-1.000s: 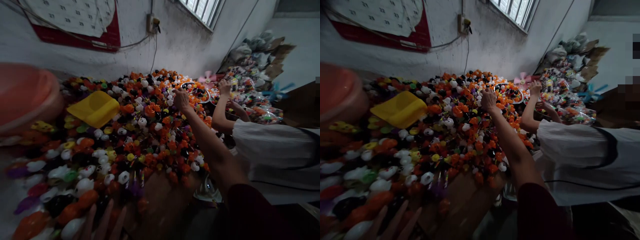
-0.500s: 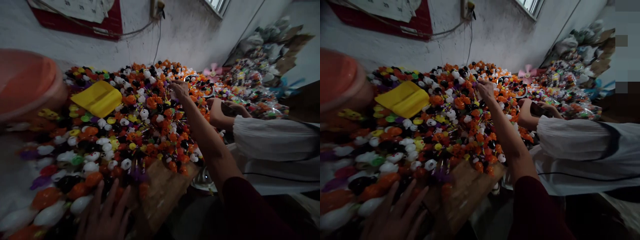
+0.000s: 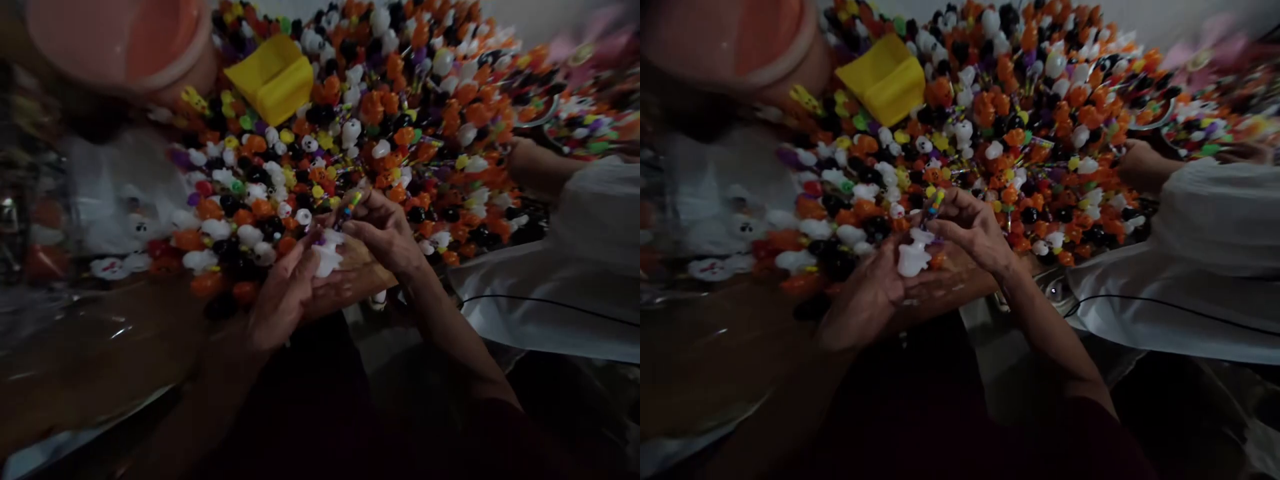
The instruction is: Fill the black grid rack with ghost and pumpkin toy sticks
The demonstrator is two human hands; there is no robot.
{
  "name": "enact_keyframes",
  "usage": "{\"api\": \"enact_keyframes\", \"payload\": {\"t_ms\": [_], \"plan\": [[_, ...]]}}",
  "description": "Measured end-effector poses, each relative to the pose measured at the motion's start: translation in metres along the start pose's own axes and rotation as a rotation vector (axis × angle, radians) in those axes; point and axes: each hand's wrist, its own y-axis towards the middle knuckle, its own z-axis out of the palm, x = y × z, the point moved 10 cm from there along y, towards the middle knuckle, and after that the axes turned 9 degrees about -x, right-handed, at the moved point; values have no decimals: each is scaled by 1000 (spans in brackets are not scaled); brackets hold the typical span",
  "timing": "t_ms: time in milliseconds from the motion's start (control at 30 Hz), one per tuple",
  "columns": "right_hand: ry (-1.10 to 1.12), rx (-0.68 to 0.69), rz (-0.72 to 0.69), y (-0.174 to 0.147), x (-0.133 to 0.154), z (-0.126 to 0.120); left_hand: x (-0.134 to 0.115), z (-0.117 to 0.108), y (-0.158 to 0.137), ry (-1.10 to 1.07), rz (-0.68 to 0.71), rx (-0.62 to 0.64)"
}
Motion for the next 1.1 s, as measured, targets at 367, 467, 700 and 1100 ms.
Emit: {"api": "enact_keyframes", "payload": {"t_ms": [367, 467, 700, 1100], "plan": [[-632, 106, -172, -46, 6, -1, -2, -35, 8, 481, 293, -215], [-613, 157, -159, -48, 6, -4, -6, -21, 5, 684, 370, -85], [-322, 445, 167, -51, -22, -5, 21, 15, 1, 971, 281, 371], [-732, 148, -126, -86, -23, -29, 20, -6, 19, 702, 328, 88]]}}
